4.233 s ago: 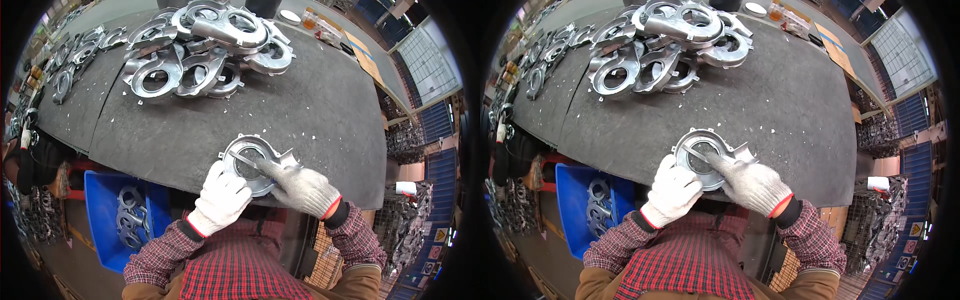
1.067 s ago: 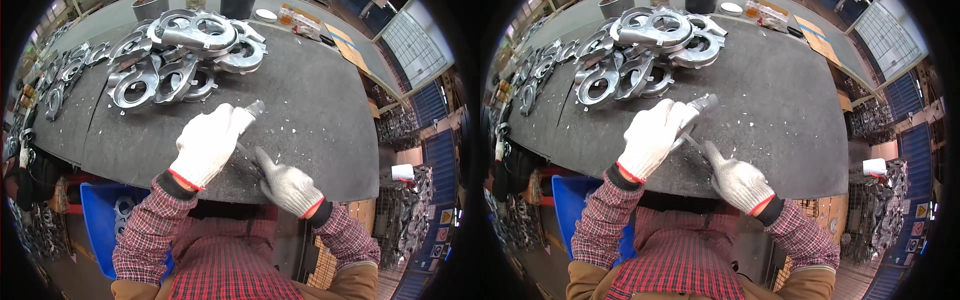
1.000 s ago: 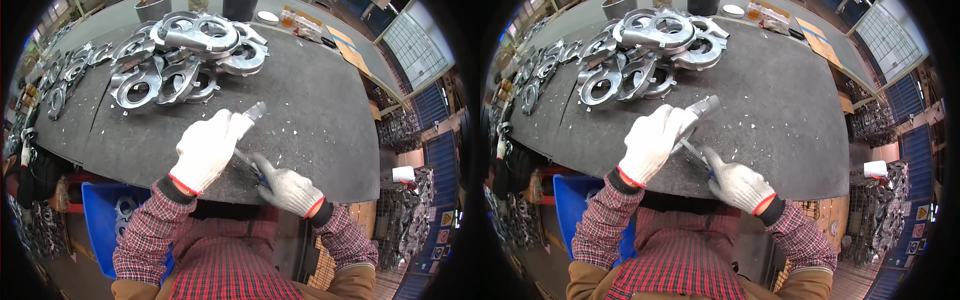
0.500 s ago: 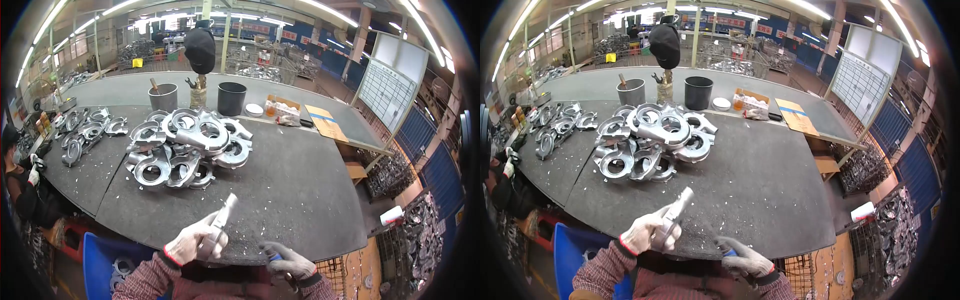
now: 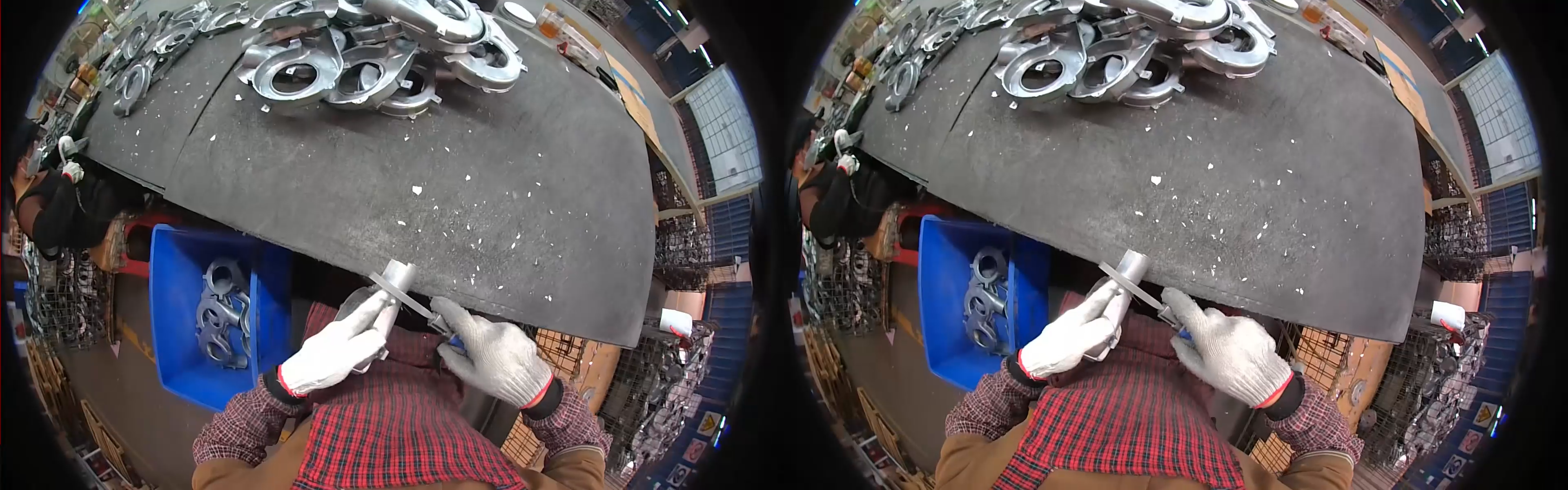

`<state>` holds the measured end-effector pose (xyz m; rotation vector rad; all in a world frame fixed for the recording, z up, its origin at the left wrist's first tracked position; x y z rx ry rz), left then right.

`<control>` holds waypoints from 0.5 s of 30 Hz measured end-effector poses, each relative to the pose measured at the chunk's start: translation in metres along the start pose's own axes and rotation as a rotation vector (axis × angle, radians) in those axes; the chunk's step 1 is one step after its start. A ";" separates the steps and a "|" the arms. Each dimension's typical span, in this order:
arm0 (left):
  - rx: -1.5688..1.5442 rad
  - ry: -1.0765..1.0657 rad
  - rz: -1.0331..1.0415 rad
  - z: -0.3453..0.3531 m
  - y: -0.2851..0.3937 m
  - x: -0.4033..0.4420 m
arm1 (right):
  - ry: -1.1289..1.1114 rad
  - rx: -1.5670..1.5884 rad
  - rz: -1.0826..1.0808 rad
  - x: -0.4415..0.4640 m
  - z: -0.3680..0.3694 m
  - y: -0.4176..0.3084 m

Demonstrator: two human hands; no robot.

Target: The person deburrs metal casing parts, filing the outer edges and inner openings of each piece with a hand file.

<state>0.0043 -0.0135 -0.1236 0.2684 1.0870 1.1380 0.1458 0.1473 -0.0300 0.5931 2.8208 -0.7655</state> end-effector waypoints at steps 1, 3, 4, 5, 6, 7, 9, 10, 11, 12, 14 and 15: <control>-0.010 -0.006 -0.011 -0.004 -0.006 0.000 | -0.038 -0.049 0.003 -0.004 0.001 0.000; -0.133 -0.060 -0.039 -0.001 0.006 -0.001 | -0.080 -0.111 0.010 -0.004 0.001 0.007; -0.139 -0.062 -0.052 0.001 0.009 -0.003 | -0.017 -0.098 0.026 -0.002 -0.002 0.008; -0.123 -0.049 -0.067 0.002 0.011 -0.004 | -0.067 -0.099 0.039 -0.004 0.001 0.003; -0.105 -0.035 -0.075 0.002 0.016 -0.003 | -0.112 -0.103 0.048 -0.004 0.001 -0.002; -0.045 -0.031 -0.037 0.002 0.024 -0.003 | -0.115 -0.099 0.051 -0.002 0.001 0.001; -0.066 -0.010 -0.072 0.005 0.029 -0.003 | -0.049 -0.133 -0.005 0.003 -0.004 0.003; -0.090 0.014 -0.097 0.005 0.028 -0.003 | -0.005 -0.070 -0.008 0.008 -0.007 0.007; -0.061 0.004 -0.075 0.002 0.026 -0.001 | -0.030 -0.086 0.034 0.010 -0.005 0.013; -0.060 -0.002 -0.073 0.000 0.026 0.000 | -0.052 -0.105 0.071 0.012 -0.005 0.018; -0.091 -0.032 -0.064 0.001 0.028 -0.001 | -0.045 -0.084 0.081 0.014 -0.005 0.025; -0.087 -0.033 -0.062 0.001 0.029 0.000 | -0.040 -0.085 0.080 0.014 -0.006 0.025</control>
Point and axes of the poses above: each hand's wrist, its own x-axis towards the middle knuckle, its own z-axis out of the palm, y = z × x, the point moved 8 cm from there along x, towards the middle knuckle, and after that the axes turned 8 degrees about -x, right-handed, at the moved point
